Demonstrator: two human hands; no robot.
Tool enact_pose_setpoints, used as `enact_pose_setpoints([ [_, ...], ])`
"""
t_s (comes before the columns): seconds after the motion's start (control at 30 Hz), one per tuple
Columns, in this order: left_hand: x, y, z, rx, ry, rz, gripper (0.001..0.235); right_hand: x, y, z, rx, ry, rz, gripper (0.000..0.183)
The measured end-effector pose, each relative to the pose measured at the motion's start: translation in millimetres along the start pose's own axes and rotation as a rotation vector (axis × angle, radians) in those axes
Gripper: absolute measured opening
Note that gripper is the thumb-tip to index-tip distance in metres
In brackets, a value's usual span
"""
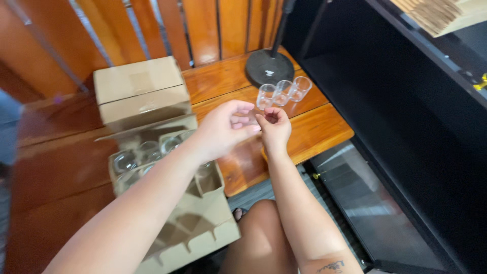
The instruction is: The person opens a cardboard box containing small clear glasses and removes them one by one, placing them on a wooden bench. The glasses are arranged in rows as they are taken out of the box.
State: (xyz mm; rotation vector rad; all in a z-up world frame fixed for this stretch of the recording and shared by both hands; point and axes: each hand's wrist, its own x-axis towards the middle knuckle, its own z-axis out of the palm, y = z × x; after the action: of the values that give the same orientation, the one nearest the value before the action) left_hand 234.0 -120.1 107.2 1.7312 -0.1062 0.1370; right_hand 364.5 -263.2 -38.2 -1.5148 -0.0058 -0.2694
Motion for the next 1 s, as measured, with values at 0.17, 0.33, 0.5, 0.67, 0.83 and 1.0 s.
enact_pose_setpoints([
  [0.17,-76,41,-53,0.014,0.153,-0.034,0.048,-48,-32,20,0.041,-0.154,-0.006,0.027],
  [0.33,-122,22,-85,0.179,0.303,-0.100,0.036,-92,-40,33,-0.039,-0.331,-0.001,0.025],
  [0.5,-145,-4,-91,0.493,0.324,0.000,0.031,-126,-37,27,-0.326,-0.561,-0.123,0.035],
  [0.67,-135,-49,-85,0.668,0.235,0.023,0.034,-148,-60,23,-0.362,-0.614,-0.119,0.047],
  [0.83,-131,-64,-73,0.727,0.185,0.029,0.036,-155,-59,21,-0.344,-0.641,-0.163,0.053],
  [1.0,-127,-84,-68,0.813,0.127,-0.064,0.045,-160,-49,22,-0.318,-0.635,-0.224,0.055],
])
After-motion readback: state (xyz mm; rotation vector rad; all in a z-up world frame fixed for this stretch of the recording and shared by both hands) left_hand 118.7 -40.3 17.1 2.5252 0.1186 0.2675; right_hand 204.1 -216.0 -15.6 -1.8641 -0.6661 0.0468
